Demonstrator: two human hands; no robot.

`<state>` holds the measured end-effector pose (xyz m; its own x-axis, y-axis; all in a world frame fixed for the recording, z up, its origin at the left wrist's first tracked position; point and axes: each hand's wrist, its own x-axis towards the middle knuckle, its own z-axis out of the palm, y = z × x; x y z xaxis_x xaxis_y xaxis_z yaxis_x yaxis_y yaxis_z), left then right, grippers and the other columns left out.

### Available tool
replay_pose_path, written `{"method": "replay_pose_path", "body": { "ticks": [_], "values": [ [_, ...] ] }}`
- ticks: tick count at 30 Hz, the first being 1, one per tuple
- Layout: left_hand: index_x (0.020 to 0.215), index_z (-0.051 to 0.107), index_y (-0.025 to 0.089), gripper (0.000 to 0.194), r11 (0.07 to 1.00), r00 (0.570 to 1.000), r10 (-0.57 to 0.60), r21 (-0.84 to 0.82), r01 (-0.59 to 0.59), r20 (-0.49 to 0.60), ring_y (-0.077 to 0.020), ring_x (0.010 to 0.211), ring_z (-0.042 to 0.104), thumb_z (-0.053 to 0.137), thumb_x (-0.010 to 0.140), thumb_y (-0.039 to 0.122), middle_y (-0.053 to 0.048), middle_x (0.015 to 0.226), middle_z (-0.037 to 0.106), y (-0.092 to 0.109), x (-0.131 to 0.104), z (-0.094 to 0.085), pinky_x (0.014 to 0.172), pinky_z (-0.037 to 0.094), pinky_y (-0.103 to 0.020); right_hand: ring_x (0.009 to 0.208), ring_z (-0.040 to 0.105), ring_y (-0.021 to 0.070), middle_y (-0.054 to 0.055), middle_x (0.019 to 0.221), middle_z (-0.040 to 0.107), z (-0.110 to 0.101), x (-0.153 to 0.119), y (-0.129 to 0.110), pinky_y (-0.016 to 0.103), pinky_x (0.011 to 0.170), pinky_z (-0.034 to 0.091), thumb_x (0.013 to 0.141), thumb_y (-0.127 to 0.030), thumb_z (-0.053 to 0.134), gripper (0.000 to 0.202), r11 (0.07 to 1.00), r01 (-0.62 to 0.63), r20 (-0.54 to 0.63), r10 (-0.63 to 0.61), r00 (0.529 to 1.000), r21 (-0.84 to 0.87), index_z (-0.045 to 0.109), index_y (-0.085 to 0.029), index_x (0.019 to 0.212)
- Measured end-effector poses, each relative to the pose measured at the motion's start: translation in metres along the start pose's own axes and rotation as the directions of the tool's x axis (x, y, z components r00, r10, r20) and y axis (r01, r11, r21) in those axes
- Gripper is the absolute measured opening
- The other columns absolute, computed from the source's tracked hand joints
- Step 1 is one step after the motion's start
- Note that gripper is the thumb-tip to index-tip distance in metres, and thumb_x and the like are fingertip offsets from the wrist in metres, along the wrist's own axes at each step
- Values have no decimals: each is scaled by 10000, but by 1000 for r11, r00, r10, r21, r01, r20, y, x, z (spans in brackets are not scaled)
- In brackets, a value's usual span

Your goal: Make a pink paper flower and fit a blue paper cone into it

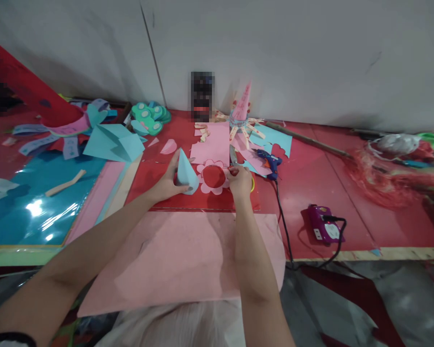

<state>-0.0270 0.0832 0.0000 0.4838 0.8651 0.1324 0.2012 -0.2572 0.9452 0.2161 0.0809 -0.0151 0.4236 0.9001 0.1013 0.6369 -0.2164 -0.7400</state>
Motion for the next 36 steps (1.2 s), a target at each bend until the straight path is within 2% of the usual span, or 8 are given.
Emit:
{"method": "replay_pose_path", "body": {
  "ticks": [7,12,18,24,26,30,33,36],
  "values": [
    [1461,-15,328,1104,995,995,97,4,-97,-7,-313,1328,337,717,654,508,-127,1451,341,-10,3,-3,1074,296,-530,633,543,173,67,712,626,1,0,1,323,672,443,673,-346,652,196,1000,28,6,-28,1000,7,654,-150,684],
    [1467,71,288,844,957,957,278,-65,-283,-78,-283,1344,327,468,804,628,-132,1444,362,-8,4,-4,1110,245,-510,637,541,152,33,682,616,-2,-3,-12,309,682,438,708,-298,606,139,976,121,-44,-114,992,181,618,-160,711],
    [1438,205,333,601,941,924,290,-100,-322,-249,-229,1327,373,342,896,553,-79,1403,428,-9,6,-6,1124,252,-457,585,485,85,-38,646,537,-32,-12,-56,237,606,425,703,-405,660,246,777,277,-300,-119,946,566,563,-180,728],
    [1408,296,243,616,967,929,173,-122,-223,-327,-247,1270,448,307,893,582,-123,1323,507,-16,9,-7,1095,301,-466,546,423,65,-53,647,433,-78,-28,-109,222,555,409,728,-409,663,255,479,252,-181,-190,965,841,498,-217,697],
    [1380,343,224,602,972,925,148,-120,-201,-350,-245,1259,460,307,895,578,-125,1320,514,-14,8,-8,1089,319,-452,571,450,83,-44,650,434,-83,-34,-122,240,574,429,739,-405,646,230,475,193,-101,-212,972,859,501,-234,690],
    [1194,528,227,494,985,906,94,-91,-143,-413,-232,1214,503,324,897,565,-66,1265,574,-6,4,-14,1047,391,-419,510,411,73,-56,604,417,-62,-41,-127,231,517,380,717,-376,650,216,496,42,65,-197,978,867,498,-228,675],
    [1015,592,197,518,987,879,18,-129,-91,-477,-224,1102,579,270,901,587,-54,1137,640,0,2,-21,934,478,-395,506,425,76,-58,577,450,-31,-45,-112,231,512,371,677,-407,671,239,593,-85,172,-92,981,801,540,-207,695],
    [1018,577,190,542,975,867,-67,-216,-48,-493,-196,940,641,234,902,593,-47,966,673,2,-2,-25,781,523,-356,515,450,79,-36,594,536,-8,-49,-89,227,503,371,639,-448,689,298,682,-174,212,28,977,711,581,-179,706]
  ]
}}
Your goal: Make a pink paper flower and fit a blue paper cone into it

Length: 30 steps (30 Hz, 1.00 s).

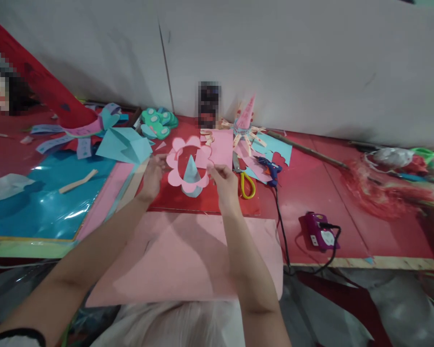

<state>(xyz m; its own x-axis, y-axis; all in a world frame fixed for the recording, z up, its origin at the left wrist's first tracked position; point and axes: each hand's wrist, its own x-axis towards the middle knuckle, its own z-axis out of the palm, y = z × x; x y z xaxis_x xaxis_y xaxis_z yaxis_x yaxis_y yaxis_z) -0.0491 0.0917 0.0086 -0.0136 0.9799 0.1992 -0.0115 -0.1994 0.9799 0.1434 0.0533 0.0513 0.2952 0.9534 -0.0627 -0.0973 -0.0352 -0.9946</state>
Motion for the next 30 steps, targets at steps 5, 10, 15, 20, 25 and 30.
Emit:
{"method": "replay_pose_path", "body": {
  "ticks": [5,10,15,20,25,30],
  "values": [
    [1131,548,205,433,990,992,-120,81,116,48,-166,744,630,483,833,511,-32,811,654,1,-12,-3,689,510,-325,573,524,113,1,640,613,-10,-3,35,234,523,400,619,-479,695,337,989,-80,11,82,997,-124,592,-169,701],
    [1209,507,213,446,963,986,-129,250,100,105,-129,664,577,572,781,321,26,674,586,3,-20,3,702,478,-289,604,553,141,26,666,629,-13,-5,53,258,559,439,676,-535,633,379,958,-41,43,56,997,-282,597,-164,744],
    [1186,527,228,421,923,992,-95,380,58,78,-118,656,576,550,766,232,46,675,569,-3,-20,4,709,463,-274,637,576,150,24,707,641,-14,-6,59,287,649,470,728,-490,598,350,913,39,25,-31,999,-406,611,-171,871],
    [1178,545,206,417,856,994,-102,513,73,29,-133,679,577,559,762,233,7,763,620,-11,-15,-3,714,474,-289,674,602,164,32,731,663,-12,-9,58,292,677,479,746,-354,573,230,863,79,56,-59,997,-499,604,-187,900],
    [1165,541,199,365,892,997,40,446,-68,73,-190,1069,573,445,875,399,-87,1154,612,-7,-12,-7,961,430,-369,667,605,167,34,733,669,-10,-12,56,290,671,482,739,-274,540,169,830,104,61,-85,995,-548,612,-195,871],
    [1306,448,267,557,921,929,-9,364,-136,371,-244,1352,335,570,800,464,-59,1442,400,3,-16,-7,1112,292,-404,684,613,173,45,751,675,-10,-12,54,298,692,482,733,-246,530,158,821,102,61,-82,995,-562,619,-188,850]
  ]
}}
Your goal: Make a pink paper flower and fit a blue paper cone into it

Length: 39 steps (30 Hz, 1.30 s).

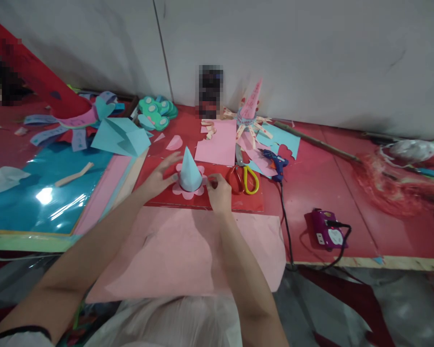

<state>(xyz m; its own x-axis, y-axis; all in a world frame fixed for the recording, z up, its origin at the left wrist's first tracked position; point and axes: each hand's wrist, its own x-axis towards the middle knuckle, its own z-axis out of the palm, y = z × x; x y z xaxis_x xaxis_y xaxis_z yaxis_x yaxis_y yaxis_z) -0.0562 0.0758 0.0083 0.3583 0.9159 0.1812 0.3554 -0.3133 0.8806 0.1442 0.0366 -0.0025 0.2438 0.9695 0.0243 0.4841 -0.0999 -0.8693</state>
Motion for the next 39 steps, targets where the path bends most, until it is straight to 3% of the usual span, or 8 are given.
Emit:
{"method": "replay_pose_path", "body": {
  "ticks": [3,5,9,17,24,30,34,39],
  "values": [
    [1406,307,296,840,998,990,-59,27,56,130,-280,1351,330,709,680,424,-61,1475,349,-1,-3,5,1095,318,-435,696,618,177,56,783,686,-1,0,-2,308,704,485,727,-237,523,153,1000,-4,12,4,1000,5,618,-188,835],
    [1431,246,301,898,994,984,-86,77,75,158,-287,1330,360,715,672,398,-65,1464,367,-4,-4,8,1077,334,-461,694,618,179,56,785,691,-1,0,-3,310,700,488,724,-241,522,144,1000,-10,18,10,1000,10,617,-192,820],
    [1428,252,306,873,988,983,-70,147,45,171,-295,1332,352,702,683,376,-53,1458,383,-5,-4,11,1086,303,-492,685,614,181,59,778,691,-2,-1,-4,313,690,490,729,-293,539,148,1000,-6,27,6,1000,4,618,-193,806],
    [1449,188,301,957,956,969,-62,294,-11,241,-274,1368,309,722,661,407,-27,1458,389,-5,-2,2,1165,87,-484,741,612,178,71,854,681,1,-1,3,309,729,478,752,-246,528,162,1000,25,9,-25,1000,-8,633,-178,855],
    [1458,144,303,967,941,967,-86,338,0,240,-276,1411,198,688,679,487,-31,1534,219,0,-3,-4,1163,75,-481,745,582,174,71,873,624,1,-3,1,311,748,471,801,-287,518,198,984,172,-2,-172,985,-39,664,-178,879],
    [1442,218,202,890,900,947,-114,435,-30,301,-282,1397,237,619,722,538,-96,1514,267,1,-5,3,1163,20,-475,821,601,201,68,914,627,1,-7,-5,328,748,470,797,-254,529,202,986,140,90,-132,987,-87,678,-197,920],
    [1449,184,183,891,874,936,-142,485,-35,324,-258,1406,217,600,738,523,-105,1518,256,3,-5,3,1168,-7,-446,829,603,201,63,928,626,1,-7,-3,332,762,471,797,-220,518,216,983,136,115,-122,986,-126,678,-197,941],
    [1451,154,242,894,906,965,-106,424,-5,238,-257,1410,201,614,733,511,-53,1519,264,9,-6,4,1173,37,-443,833,608,200,66,917,634,1,-6,-1,336,788,473,792,-191,519,215,981,157,111,-144,983,-116,678,-191,935]
  ]
}}
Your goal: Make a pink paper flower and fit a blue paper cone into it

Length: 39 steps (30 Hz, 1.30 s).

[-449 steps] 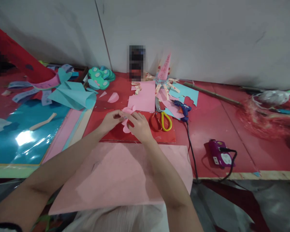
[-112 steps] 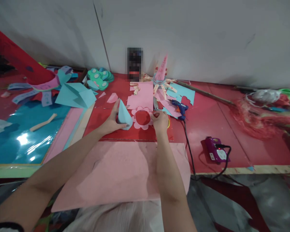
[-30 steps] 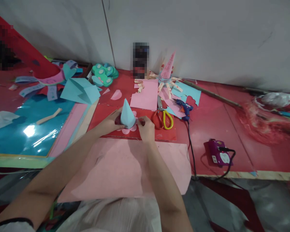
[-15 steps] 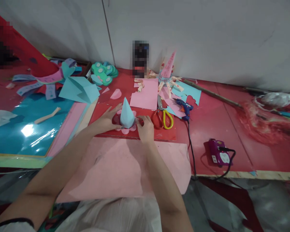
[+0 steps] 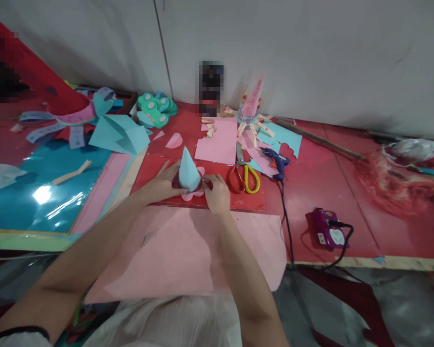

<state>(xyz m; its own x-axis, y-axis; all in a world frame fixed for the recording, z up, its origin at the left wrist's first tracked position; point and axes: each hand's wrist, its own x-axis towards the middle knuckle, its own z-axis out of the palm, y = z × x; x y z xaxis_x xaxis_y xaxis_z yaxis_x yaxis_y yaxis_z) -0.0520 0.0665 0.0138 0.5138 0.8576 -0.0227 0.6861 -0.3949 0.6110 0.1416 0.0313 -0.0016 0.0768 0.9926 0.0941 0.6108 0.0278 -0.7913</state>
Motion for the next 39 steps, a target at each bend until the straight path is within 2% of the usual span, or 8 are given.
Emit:
{"method": "replay_pose_path", "body": {
  "ticks": [9,16,18,22,27,30,34,39],
  "values": [
    [1447,157,285,929,965,991,-7,-260,-28,-131,-263,1300,401,684,683,344,-61,1436,408,8,8,12,1117,245,-458,822,607,193,60,885,638,2,1,4,337,789,480,775,-169,521,195,998,25,-19,-25,1000,49,662,-185,908],
    [1451,157,309,1003,951,989,-1,-305,-43,-145,-288,1338,343,742,639,381,-68,1422,424,0,8,15,1118,230,-506,790,606,182,67,897,645,3,2,6,337,776,484,770,-167,509,203,997,19,-53,-15,999,77,653,-183,911],
    [1435,215,313,893,919,979,39,-377,-114,-202,-274,1362,308,693,695,458,-73,1432,410,-7,8,14,1114,259,-478,778,605,176,68,907,647,3,2,7,333,779,485,766,-177,516,197,995,24,-77,-16,997,100,651,-180,909],
    [1362,365,271,524,818,891,30,-501,-283,-454,-209,1249,473,341,906,527,-92,1291,557,-19,11,8,1081,326,-431,765,606,165,61,901,656,2,2,7,318,767,488,753,-181,521,196,988,1,-118,18,993,155,648,-179,903],
    [1127,558,208,397,822,782,-169,-523,-223,-600,-184,1001,625,389,906,491,-78,1053,673,-24,16,5,960,448,-393,783,606,172,85,922,661,0,2,5,326,765,485,797,-252,500,215,985,-12,-167,42,985,171,647,-161,925],
    [1103,558,200,397,816,802,-111,-514,-263,-587,-181,981,629,387,903,499,-83,1034,673,-20,15,5,939,464,-388,805,607,178,92,944,661,-1,3,5,338,777,483,812,-275,481,229,981,-24,-178,59,982,194,644,-162,927],
    [1247,481,247,478,813,895,61,-499,-302,-442,-222,1172,537,484,852,516,-103,1245,579,-12,12,8,1008,418,-413,835,609,183,95,965,662,-1,3,6,343,794,479,820,-303,486,245,975,-48,-129,77,989,216,643,-161,941],
    [1447,170,317,1016,890,974,93,-420,-175,-208,-283,1321,378,758,627,432,-82,1431,404,-3,7,14,1084,338,-450,842,607,181,90,959,654,2,3,6,338,816,474,805,-316,534,240,980,9,-71,5,997,197,644,-160,951]
  ]
}}
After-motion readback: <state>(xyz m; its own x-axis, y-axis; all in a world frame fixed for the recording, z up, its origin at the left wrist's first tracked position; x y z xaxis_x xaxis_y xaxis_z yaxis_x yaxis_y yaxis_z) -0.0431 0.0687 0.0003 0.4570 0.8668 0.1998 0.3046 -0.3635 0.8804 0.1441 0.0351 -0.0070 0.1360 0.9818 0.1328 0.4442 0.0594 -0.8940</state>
